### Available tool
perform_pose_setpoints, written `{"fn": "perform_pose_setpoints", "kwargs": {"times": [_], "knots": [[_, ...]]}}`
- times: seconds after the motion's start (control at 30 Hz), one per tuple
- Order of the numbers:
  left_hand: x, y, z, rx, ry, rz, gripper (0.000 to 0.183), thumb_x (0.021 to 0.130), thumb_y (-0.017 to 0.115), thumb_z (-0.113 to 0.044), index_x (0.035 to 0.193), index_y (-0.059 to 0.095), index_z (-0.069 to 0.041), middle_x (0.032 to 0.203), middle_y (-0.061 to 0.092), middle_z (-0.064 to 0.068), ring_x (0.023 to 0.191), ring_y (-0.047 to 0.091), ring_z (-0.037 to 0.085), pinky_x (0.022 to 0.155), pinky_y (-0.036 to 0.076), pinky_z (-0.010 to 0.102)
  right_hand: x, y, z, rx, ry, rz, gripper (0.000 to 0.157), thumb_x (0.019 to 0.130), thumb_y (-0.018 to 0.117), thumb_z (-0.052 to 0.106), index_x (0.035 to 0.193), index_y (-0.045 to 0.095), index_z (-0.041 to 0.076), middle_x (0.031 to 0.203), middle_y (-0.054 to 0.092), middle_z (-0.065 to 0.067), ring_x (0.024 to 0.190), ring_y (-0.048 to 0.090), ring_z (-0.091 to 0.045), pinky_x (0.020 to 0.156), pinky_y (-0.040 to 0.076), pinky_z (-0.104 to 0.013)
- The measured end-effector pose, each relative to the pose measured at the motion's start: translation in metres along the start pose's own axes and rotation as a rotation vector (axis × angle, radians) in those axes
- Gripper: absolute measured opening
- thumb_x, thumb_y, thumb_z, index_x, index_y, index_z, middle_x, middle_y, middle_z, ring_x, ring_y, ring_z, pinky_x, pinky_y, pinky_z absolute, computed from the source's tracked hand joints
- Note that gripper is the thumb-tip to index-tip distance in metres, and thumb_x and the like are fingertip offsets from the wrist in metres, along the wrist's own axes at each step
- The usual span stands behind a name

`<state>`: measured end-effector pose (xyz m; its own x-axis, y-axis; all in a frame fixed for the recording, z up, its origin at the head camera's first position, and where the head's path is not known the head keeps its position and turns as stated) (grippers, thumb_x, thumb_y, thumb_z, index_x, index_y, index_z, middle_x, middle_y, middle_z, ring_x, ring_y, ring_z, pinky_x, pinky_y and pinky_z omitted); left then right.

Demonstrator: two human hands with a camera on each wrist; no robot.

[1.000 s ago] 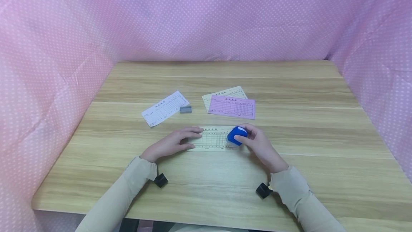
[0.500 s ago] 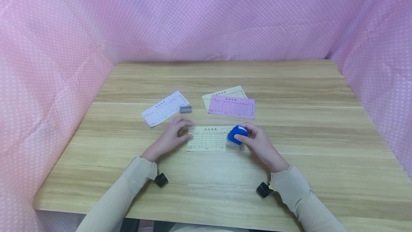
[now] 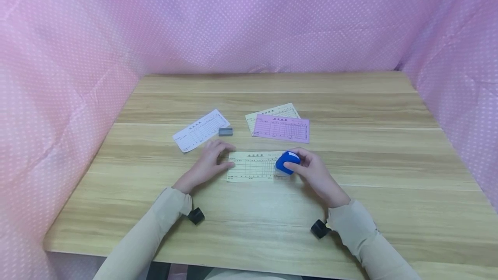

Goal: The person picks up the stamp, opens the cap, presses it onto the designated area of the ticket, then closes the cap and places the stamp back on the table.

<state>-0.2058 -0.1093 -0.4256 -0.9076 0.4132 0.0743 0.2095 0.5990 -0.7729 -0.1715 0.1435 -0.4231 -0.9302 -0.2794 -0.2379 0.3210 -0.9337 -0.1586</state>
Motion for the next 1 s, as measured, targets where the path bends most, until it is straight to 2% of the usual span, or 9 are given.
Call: {"fn": "perform_pose_setpoints", "kwargs": {"times": [0.23,0.5,0.8,1.0], "knots": [[0.0006,0.0022,0.0014,0.014,-0.019,0.01,0.043,0.083,0.076,-0.025,0.121,0.061,-0.012,0.119,0.06,0.004,0.104,0.043,0.021,0.095,0.034,0.039,0.0007,-0.0003,-0.002,-0.014,0.007,0.002,0.04,0.095,0.062,0.022,0.125,0.053,-0.002,0.108,0.063,0.011,0.097,0.058,-0.003,0.084,0.049,-0.015],[0.0006,0.0036,0.0025,0.005,-0.033,0.024,0.038,0.084,0.074,-0.025,0.118,0.063,-0.012,0.105,0.06,0.002,0.099,0.043,0.02,0.091,0.032,0.036,-0.0003,-0.0004,0.0003,-0.004,-0.002,-0.004,0.04,0.095,0.062,0.021,0.125,0.052,-0.004,0.11,0.062,0.011,0.1,0.058,-0.001,0.086,0.049,-0.014],[-0.0003,0.0032,0.0029,-0.006,-0.047,0.03,0.024,0.084,0.075,-0.025,0.097,0.059,-0.012,0.092,0.054,0.001,0.093,0.039,0.02,0.086,0.027,0.033,0.0004,-0.0007,-0.0001,0.016,0.007,-0.004,0.04,0.095,0.062,0.019,0.126,0.051,-0.004,0.111,0.061,0.012,0.1,0.059,0.0,0.086,0.049,-0.014],[-0.0006,0.0029,0.0023,0.013,-0.04,0.027,0.028,0.083,0.075,-0.026,0.087,0.051,-0.013,0.086,0.048,0.0,0.09,0.037,0.02,0.082,0.025,0.032,0.0002,-0.0005,-0.0004,0.02,0.006,0.002,0.043,0.095,0.062,0.019,0.128,0.05,-0.006,0.113,0.06,0.01,0.1,0.059,-0.001,0.087,0.05,-0.014]]}}
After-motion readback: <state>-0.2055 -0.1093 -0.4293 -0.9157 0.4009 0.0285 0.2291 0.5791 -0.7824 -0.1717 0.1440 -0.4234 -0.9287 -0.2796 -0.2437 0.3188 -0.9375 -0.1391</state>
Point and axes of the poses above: each hand's wrist, its own x-axis towards the middle knuckle, its own y-axis out of the palm, z = x × y, the point moved 9 cm from there along x, towards the middle knuckle
